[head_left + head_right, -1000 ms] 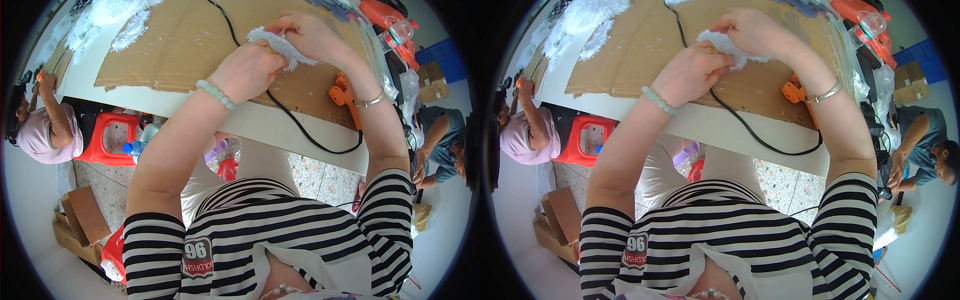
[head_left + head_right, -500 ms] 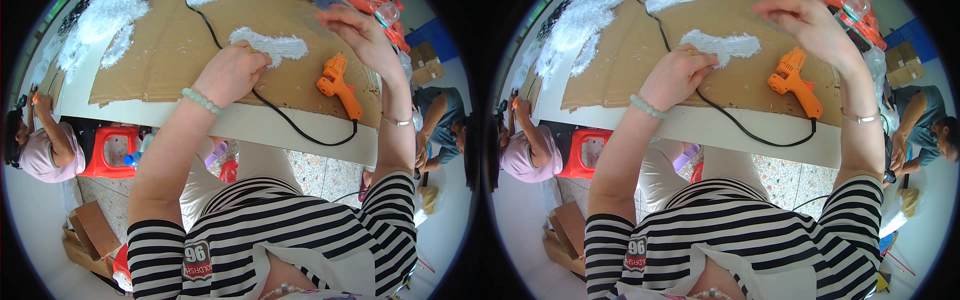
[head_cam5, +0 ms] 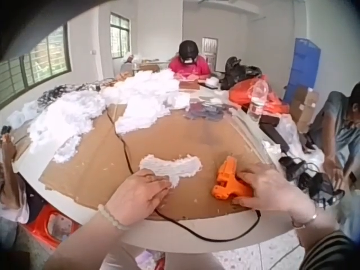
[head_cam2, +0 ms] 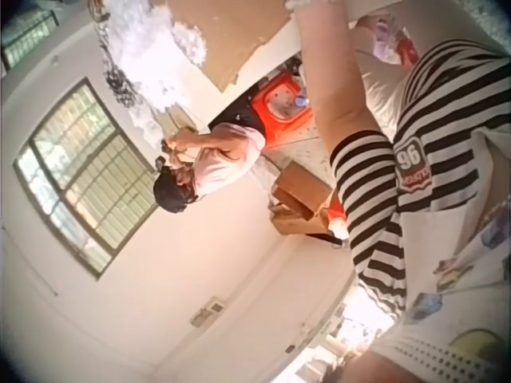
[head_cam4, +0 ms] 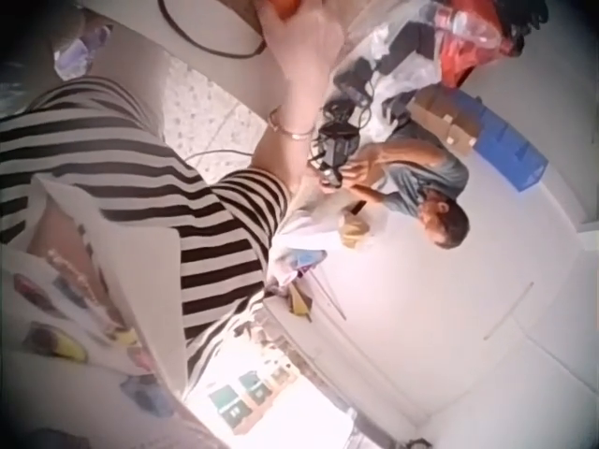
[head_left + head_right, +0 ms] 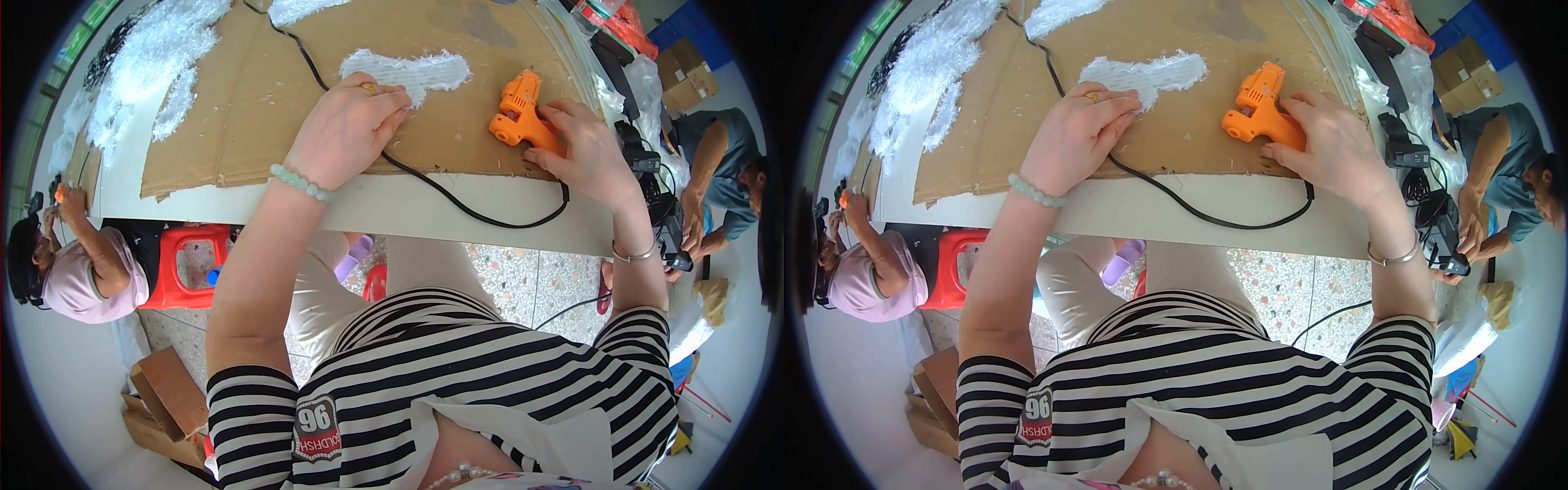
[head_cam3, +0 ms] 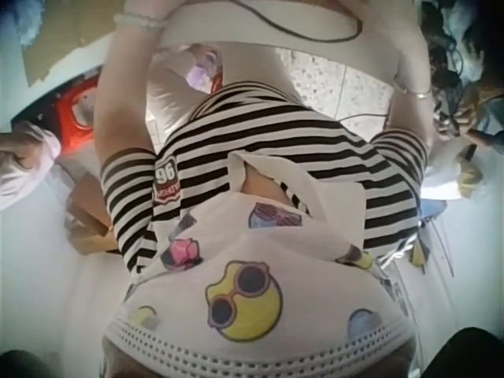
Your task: Using a hot glue gun to attach white stuffing to a cardboard base at a production table.
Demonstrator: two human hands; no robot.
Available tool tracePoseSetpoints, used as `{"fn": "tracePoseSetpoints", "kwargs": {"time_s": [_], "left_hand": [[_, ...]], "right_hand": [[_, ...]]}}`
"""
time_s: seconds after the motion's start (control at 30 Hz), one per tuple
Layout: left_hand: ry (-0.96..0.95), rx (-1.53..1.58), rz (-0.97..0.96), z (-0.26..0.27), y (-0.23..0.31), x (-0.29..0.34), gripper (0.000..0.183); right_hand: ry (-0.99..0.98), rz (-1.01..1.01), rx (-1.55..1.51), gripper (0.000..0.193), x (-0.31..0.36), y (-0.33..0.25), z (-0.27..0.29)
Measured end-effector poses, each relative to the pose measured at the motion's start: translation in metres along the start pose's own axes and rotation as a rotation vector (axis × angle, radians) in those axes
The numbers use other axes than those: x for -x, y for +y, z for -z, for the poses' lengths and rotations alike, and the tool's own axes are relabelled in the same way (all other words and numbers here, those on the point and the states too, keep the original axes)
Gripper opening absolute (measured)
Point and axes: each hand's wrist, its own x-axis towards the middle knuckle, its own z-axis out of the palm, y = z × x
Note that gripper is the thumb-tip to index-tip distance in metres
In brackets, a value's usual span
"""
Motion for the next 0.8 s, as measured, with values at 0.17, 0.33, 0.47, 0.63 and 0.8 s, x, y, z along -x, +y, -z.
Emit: {"fn": "tracePoseSetpoints", "kwargs": {"time_s": [0.17, 0.33, 0.47, 0.63, 0.8], "left_hand": [[0.016, -0.004, 0.025, 0.000, 0.004, -0.003, 0.012], [-0.022, -0.047, 0.016, 0.003, 0.004, 0.001, 0.018], [0.006, -0.101, 0.011, 0.004, 0.013, 0.000, 0.020], [-0.038, -0.148, 0.024, 0.006, 0.014, 0.003, 0.019], [-0.082, -0.156, 0.052, 0.006, 0.013, 0.007, 0.016]], "right_hand": [[0.061, -0.030, 0.028, 0.038, 0.005, -0.003, -0.005], [0.117, -0.102, -0.219, 0.030, 0.009, -0.004, 0.013], [0.061, -0.130, -0.922, 0.035, 0.001, -0.001, 0.020], [-0.056, -0.027, -1.300, 0.031, -0.032, -0.038, 0.020], [-0.174, 0.032, -1.269, 0.035, -0.068, -0.053, 0.004]]}}
